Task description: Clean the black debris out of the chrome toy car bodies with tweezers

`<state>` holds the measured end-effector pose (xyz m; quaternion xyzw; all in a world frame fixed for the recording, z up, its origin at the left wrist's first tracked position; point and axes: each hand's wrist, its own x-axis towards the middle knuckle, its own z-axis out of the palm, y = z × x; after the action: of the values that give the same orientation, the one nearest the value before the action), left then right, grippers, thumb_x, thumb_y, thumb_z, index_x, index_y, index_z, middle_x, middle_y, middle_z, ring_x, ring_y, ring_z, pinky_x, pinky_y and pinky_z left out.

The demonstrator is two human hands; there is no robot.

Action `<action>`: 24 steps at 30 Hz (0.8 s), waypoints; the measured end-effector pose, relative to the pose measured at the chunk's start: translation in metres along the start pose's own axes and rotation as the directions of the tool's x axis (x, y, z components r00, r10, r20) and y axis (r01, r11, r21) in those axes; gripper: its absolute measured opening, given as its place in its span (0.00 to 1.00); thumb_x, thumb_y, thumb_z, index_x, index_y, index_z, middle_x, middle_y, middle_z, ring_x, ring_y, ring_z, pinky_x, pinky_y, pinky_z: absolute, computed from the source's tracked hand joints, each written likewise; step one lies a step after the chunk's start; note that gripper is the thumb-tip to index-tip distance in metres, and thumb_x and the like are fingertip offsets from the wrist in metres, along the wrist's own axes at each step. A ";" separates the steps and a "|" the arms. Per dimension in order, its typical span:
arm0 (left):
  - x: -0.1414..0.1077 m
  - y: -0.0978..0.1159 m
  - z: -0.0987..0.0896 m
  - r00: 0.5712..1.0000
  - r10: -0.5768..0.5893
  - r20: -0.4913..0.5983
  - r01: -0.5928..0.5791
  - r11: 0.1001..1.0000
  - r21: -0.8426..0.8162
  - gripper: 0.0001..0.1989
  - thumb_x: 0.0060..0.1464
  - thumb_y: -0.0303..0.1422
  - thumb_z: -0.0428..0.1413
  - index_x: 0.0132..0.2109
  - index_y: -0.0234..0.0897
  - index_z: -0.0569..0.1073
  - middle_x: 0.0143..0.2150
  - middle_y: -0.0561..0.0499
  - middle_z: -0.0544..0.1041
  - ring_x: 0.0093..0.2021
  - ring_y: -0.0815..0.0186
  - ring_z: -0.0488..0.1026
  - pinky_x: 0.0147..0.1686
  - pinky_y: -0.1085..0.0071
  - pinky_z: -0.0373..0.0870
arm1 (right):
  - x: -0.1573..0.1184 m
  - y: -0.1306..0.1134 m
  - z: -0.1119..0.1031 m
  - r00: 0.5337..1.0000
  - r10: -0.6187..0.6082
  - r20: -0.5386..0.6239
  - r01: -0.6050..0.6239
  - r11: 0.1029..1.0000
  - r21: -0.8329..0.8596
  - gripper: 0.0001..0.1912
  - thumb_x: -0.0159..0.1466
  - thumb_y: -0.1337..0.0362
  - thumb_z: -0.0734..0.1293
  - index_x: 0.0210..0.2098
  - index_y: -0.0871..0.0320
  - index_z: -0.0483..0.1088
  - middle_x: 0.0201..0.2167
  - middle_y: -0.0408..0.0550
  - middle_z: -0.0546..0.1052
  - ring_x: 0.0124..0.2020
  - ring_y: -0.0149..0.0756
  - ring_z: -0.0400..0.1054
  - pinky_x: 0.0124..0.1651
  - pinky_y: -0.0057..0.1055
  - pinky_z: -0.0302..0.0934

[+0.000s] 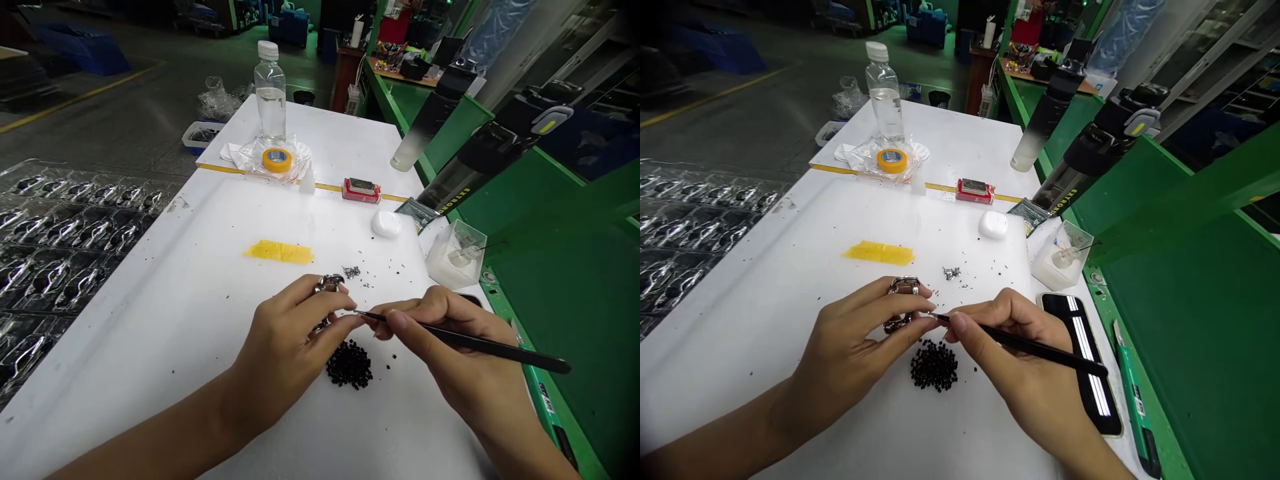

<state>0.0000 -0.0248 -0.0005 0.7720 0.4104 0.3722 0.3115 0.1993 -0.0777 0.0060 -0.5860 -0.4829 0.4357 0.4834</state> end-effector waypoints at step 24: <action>-0.001 0.000 -0.007 0.951 0.287 -0.116 -0.289 0.957 -0.001 0.08 0.56 0.24 0.67 0.43 0.37 0.85 0.44 0.46 0.85 0.41 0.66 0.83 0.43 0.74 0.82 | 0.017 0.002 -0.002 0.900 0.210 0.382 -0.401 0.744 0.535 0.13 0.65 0.62 0.75 0.26 0.55 0.73 0.29 0.47 0.82 0.33 0.30 0.78 0.42 0.24 0.73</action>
<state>-0.0067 -0.0245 0.0025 0.7982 0.3073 0.4610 0.2365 0.2040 -0.0611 0.0039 -0.4013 -0.2823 0.7230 0.4864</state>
